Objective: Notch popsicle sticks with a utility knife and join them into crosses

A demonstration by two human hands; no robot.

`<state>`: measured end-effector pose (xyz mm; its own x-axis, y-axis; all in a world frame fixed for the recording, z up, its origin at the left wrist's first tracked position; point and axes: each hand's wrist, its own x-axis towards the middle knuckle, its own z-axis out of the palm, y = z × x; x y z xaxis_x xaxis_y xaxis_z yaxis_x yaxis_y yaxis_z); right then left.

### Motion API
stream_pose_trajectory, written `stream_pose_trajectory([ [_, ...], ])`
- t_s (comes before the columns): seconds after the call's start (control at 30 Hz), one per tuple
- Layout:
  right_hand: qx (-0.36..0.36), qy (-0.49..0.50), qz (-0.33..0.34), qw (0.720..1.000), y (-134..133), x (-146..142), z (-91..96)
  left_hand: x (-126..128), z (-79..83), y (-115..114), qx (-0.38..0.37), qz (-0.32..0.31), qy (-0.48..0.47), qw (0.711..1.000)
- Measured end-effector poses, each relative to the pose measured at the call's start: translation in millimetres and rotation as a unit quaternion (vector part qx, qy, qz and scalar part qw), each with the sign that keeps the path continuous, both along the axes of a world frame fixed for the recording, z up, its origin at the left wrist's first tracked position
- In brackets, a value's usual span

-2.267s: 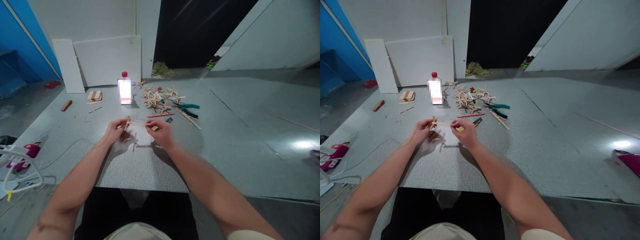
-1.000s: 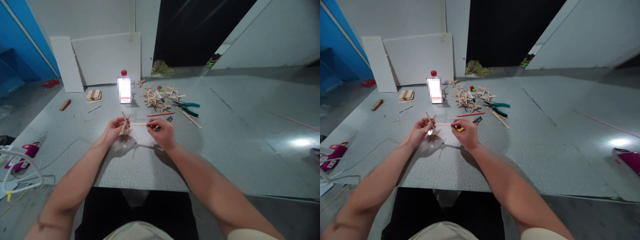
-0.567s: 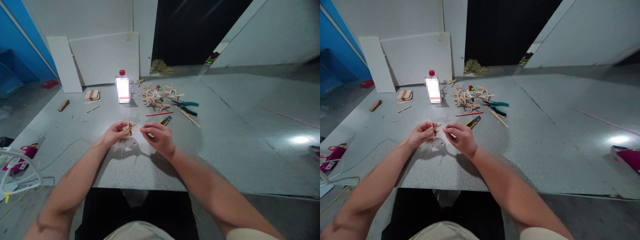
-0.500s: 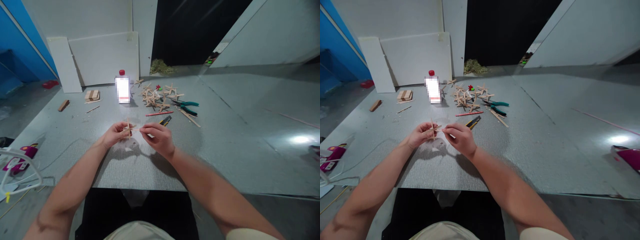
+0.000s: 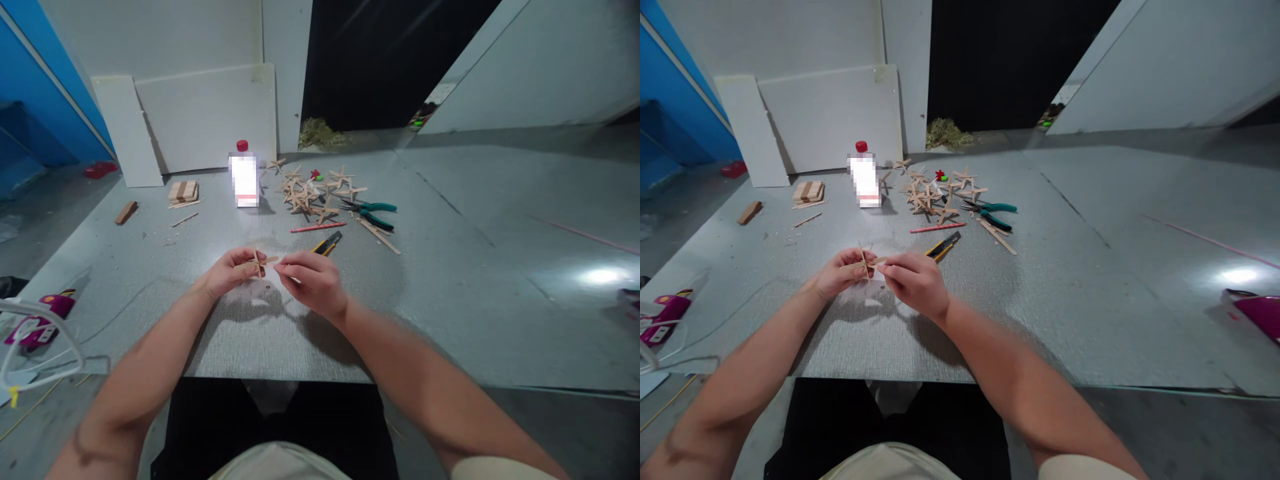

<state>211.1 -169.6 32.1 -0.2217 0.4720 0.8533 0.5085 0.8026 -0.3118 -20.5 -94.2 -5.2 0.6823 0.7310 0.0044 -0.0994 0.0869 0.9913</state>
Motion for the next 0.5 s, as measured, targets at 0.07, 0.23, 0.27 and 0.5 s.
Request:
stream_pose_trajectory([
  [0.07,0.004,0.002,0.002,1.0,-0.8,4.3,3.8,-1.8,-0.1,1.1,-0.004,0.008,-0.004,1.0],
  [0.23,0.024,0.042,-0.018,0.999,-4.2,13.8,12.6,-5.6,-0.3,2.8,-0.009,0.016,-0.014,1.0],
  [0.27,0.031,0.045,-0.021,0.998,-4.8,14.3,13.1,-5.7,-0.5,2.7,-0.01,0.014,-0.014,1.0],
  [0.5,0.128,-0.003,-0.028,0.991,-5.1,15.8,8.7,-5.6,-2.1,3.1,-0.006,-0.003,-0.014,1.0],
])
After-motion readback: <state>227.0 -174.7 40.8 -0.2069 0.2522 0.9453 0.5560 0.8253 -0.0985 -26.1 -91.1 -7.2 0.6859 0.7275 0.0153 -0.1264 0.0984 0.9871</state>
